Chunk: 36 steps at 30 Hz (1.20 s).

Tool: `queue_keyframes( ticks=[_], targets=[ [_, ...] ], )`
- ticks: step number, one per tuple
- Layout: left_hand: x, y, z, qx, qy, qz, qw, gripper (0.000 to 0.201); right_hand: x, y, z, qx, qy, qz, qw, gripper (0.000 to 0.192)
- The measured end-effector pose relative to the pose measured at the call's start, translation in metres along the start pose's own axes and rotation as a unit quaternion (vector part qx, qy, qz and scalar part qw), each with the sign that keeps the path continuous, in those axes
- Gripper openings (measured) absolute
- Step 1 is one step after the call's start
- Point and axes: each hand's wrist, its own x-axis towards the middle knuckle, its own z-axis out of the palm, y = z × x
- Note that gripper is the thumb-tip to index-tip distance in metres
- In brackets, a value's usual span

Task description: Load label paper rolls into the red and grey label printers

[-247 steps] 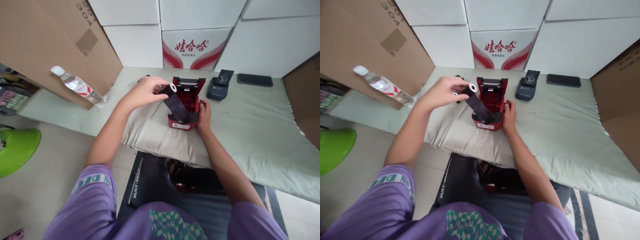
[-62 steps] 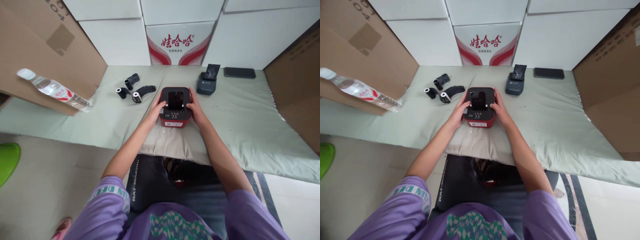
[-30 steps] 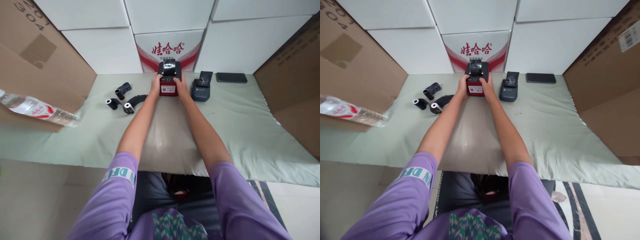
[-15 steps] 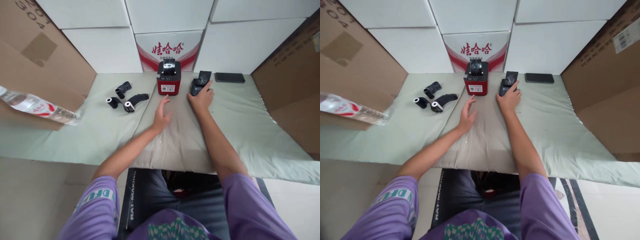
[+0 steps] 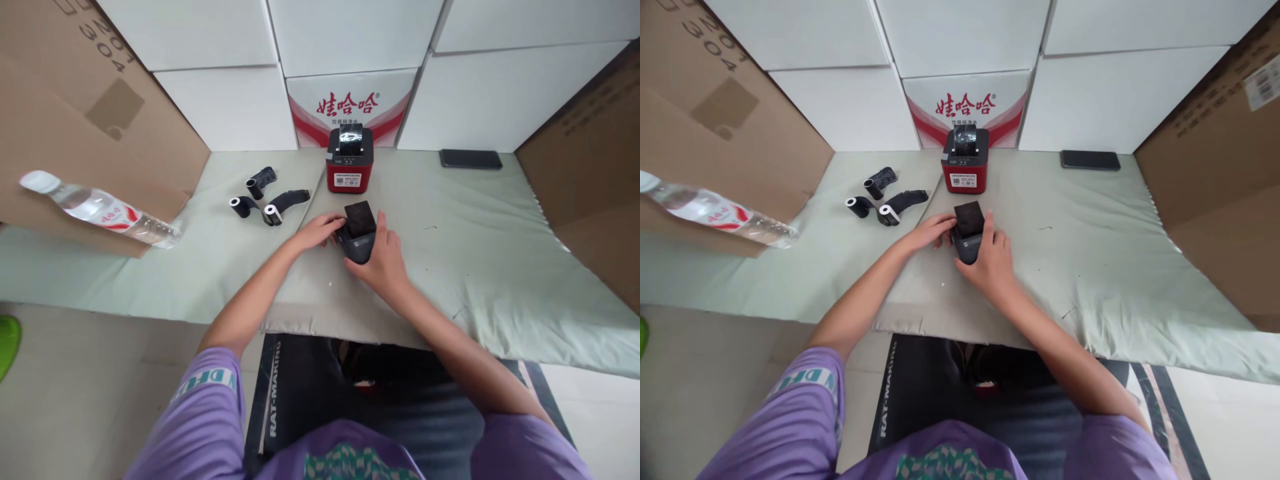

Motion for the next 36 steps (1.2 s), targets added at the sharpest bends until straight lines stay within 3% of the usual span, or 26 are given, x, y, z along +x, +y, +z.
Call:
queue_keyframes(
  ticks=[2,4,12,16,18,21,24,29,36],
  targets=[
    [-0.004,0.004,-0.011,0.005,-0.057,-0.002,0.998,0.031,-0.014,-0.013,0.003,-0.011,-0.007,-0.001,1.0,0.134],
    [-0.006,0.005,-0.017,0.011,-0.08,0.015,0.997,0.027,-0.023,-0.022,0.007,-0.021,-0.016,0.005,1.0,0.138],
    [-0.005,0.002,-0.022,0.052,-0.052,0.054,0.996,0.024,-0.034,-0.035,0.023,0.003,-0.034,0.002,0.999,0.137],
    [-0.007,0.001,-0.034,0.032,-0.082,0.012,0.996,0.03,-0.029,-0.032,0.01,-0.009,-0.06,0.016,0.998,0.139],
    [-0.008,-0.002,-0.04,0.005,-0.113,-0.022,0.993,0.043,-0.017,-0.028,-0.003,-0.003,-0.054,0.027,0.998,0.138],
    [-0.006,-0.006,-0.046,-0.012,-0.144,-0.024,0.989,0.066,0.012,-0.013,-0.017,0.067,0.013,0.012,0.998,0.119],
    [-0.003,-0.012,-0.047,-0.006,-0.155,-0.002,0.988,0.074,0.039,0.006,-0.009,0.157,0.047,0.009,0.986,0.094],
    [0.001,-0.018,-0.047,-0.021,-0.179,0.012,0.984,0.079,0.048,0.026,0.02,0.225,-0.006,0.013,0.974,0.079],
    [0.001,-0.021,-0.049,-0.036,-0.199,0.002,0.979,0.078,0.042,0.033,0.022,0.243,-0.047,0.04,0.968,0.071]
  ],
)
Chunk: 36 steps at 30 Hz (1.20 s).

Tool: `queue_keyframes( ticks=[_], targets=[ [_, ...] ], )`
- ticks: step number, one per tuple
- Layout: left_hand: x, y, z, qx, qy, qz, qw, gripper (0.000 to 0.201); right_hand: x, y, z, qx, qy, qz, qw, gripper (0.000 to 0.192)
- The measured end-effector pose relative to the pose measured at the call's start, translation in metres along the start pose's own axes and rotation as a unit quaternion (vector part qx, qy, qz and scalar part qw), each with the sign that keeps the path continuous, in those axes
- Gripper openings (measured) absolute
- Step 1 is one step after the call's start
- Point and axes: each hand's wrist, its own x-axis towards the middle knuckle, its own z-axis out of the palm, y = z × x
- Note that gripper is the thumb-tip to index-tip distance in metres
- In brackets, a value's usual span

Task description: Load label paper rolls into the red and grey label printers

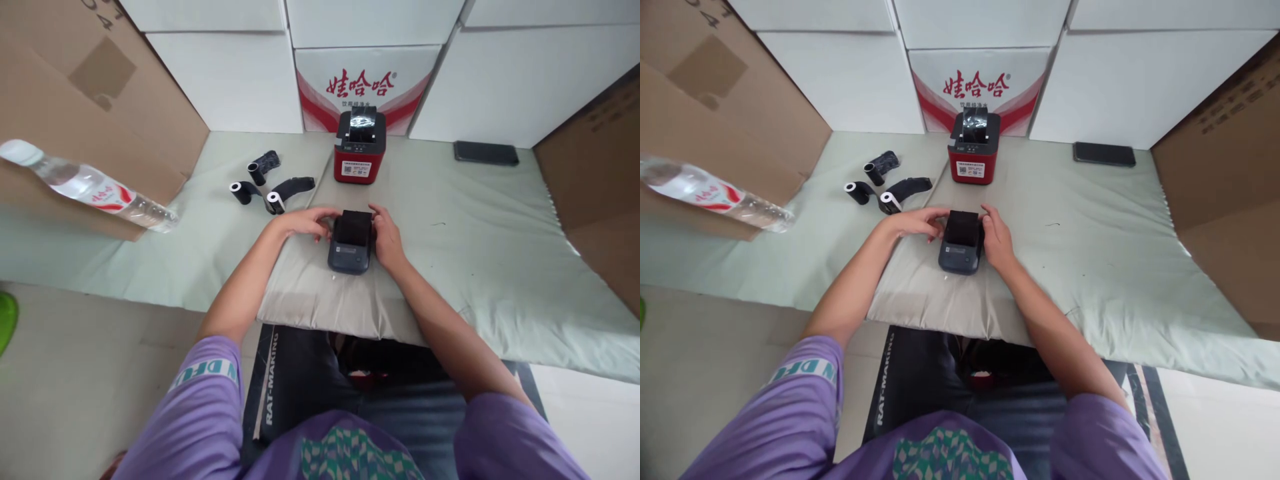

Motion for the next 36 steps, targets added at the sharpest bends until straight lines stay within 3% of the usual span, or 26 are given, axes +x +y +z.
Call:
queue_keyframes(
  ticks=[11,18,24,30,34,36],
  targets=[
    [0.0,0.001,0.001,-0.018,-0.01,-0.022,1.0,0.086,0.002,0.004,-0.002,0.011,-0.013,-0.004,1.0,0.074],
    [0.0,0.007,0.01,0.001,0.028,-0.002,1.0,0.076,0.002,-0.002,-0.004,-0.005,-0.004,-0.016,1.0,0.078],
    [0.005,0.007,0.016,0.041,0.068,-0.018,0.997,0.081,0.002,-0.002,-0.003,-0.009,-0.002,-0.009,1.0,0.07],
    [0.002,0.006,0.013,0.028,0.041,0.005,0.999,0.083,0.007,0.006,-0.003,0.011,0.022,0.003,1.0,0.055],
    [-0.007,0.011,0.01,0.034,0.012,-0.005,0.999,0.095,0.009,0.01,-0.011,0.061,-0.01,0.024,0.998,0.055],
    [-0.009,0.012,0.011,0.042,0.011,-0.002,0.999,0.098,0.009,0.009,-0.015,0.053,-0.027,0.001,0.998,0.054]
  ],
)
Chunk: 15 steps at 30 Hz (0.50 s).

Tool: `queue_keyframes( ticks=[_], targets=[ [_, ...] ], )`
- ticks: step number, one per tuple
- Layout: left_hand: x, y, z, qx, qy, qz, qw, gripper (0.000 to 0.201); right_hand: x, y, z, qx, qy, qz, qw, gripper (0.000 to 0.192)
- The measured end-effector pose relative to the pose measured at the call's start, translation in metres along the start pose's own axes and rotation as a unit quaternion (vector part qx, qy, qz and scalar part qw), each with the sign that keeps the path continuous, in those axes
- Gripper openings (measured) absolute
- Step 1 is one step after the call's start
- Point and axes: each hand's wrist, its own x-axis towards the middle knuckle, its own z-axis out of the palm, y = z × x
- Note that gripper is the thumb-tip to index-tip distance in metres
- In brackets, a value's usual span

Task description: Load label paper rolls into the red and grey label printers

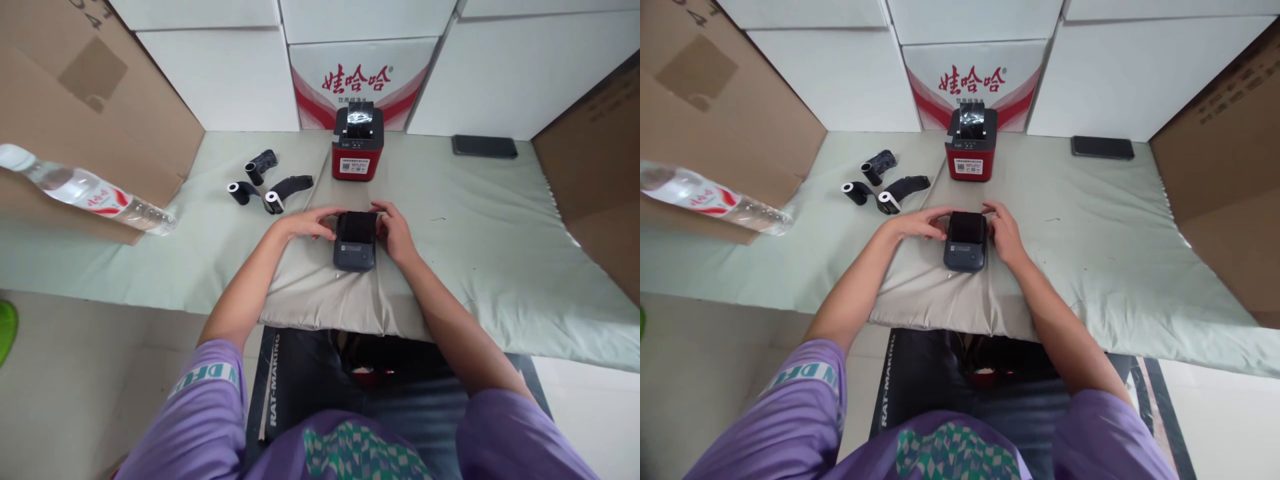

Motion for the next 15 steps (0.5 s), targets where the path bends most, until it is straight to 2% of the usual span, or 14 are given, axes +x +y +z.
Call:
queue_keyframes(
  ticks=[3,5,7,8,10,11,15],
  targets=[
    [0.002,-0.001,0.003,0.007,0.019,0.01,1.0,0.092,-0.001,-0.005,-0.002,-0.052,-0.025,-0.071,0.996,0.047],
    [0.008,-0.004,0.006,0.009,0.051,0.02,0.998,0.074,-0.001,-0.007,-0.002,-0.069,-0.027,-0.093,0.993,0.047],
    [0.017,-0.007,0.011,0.007,0.122,0.004,0.992,0.044,-0.003,-0.008,-0.002,-0.07,0.0,-0.081,0.994,0.055],
    [0.021,-0.008,0.013,0.007,0.164,-0.014,0.986,0.04,-0.003,-0.008,-0.002,-0.072,0.019,-0.071,0.995,0.059],
    [0.028,-0.008,0.017,0.011,0.228,-0.051,0.972,0.052,-0.005,-0.009,-0.004,-0.078,0.05,-0.066,0.994,0.06],
    [0.03,-0.007,0.019,0.011,0.243,-0.062,0.968,0.055,-0.006,-0.01,-0.005,-0.082,0.055,-0.073,0.992,0.056],
    [0.027,-0.001,0.02,-0.028,0.224,-0.046,0.973,0.039,-0.007,-0.012,-0.004,-0.096,0.013,-0.101,0.99,0.037]
  ],
)
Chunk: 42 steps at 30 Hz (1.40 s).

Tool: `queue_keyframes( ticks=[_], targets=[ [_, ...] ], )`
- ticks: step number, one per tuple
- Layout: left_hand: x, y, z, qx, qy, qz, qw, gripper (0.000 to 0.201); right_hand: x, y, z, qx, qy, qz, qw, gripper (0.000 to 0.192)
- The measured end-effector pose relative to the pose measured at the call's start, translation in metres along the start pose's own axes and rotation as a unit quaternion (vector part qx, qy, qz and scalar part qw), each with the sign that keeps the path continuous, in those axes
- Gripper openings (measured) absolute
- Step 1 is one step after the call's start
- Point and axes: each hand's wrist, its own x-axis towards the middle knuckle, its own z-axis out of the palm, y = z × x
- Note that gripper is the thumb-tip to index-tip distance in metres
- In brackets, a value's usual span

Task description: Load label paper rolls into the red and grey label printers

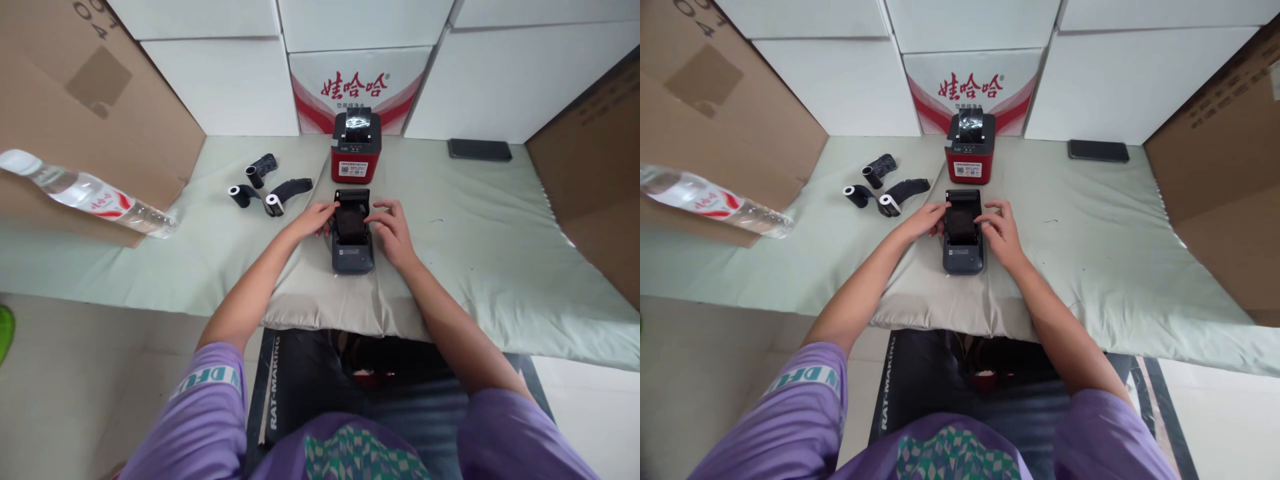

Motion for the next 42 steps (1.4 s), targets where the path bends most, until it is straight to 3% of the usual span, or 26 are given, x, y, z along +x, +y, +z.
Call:
queue_keyframes(
  ticks=[3,10,15,19,22,29,37,42],
  targets=[
    [-0.005,0.002,-0.006,-0.042,-0.026,0.012,0.999,0.025,0.002,0.002,0.006,-0.029,-0.038,-0.006,0.999,0.041],
    [-0.004,-0.002,-0.011,-0.087,-0.033,0.019,0.995,0.031,0.014,-0.014,-0.004,-0.152,-0.159,0.014,0.975,0.035],
    [-0.002,-0.004,-0.011,-0.099,-0.03,0.024,0.994,0.028,0.041,-0.052,-0.018,-0.278,-0.291,0.087,0.911,0.03],
    [-0.003,-0.004,-0.012,-0.11,-0.012,0.011,0.994,0.028,0.063,-0.073,-0.016,-0.316,-0.382,0.11,0.862,0.028],
    [-0.004,0.0,-0.011,-0.12,-0.004,-0.004,0.993,0.03,0.065,-0.073,-0.011,-0.315,-0.347,0.084,0.879,0.023],
    [-0.004,0.002,-0.012,-0.121,-0.016,0.017,0.992,0.026,0.032,-0.045,-0.021,-0.16,-0.178,0.004,0.971,0.032],
    [0.002,-0.004,-0.017,-0.059,0.051,0.177,0.981,0.009,0.006,-0.029,-0.023,-0.16,-0.073,-0.044,0.984,0.035],
    [0.004,-0.009,-0.008,0.051,-0.021,0.239,0.969,0.018,0.016,-0.012,-0.014,-0.111,-0.082,-0.009,0.99,0.03]
  ],
)
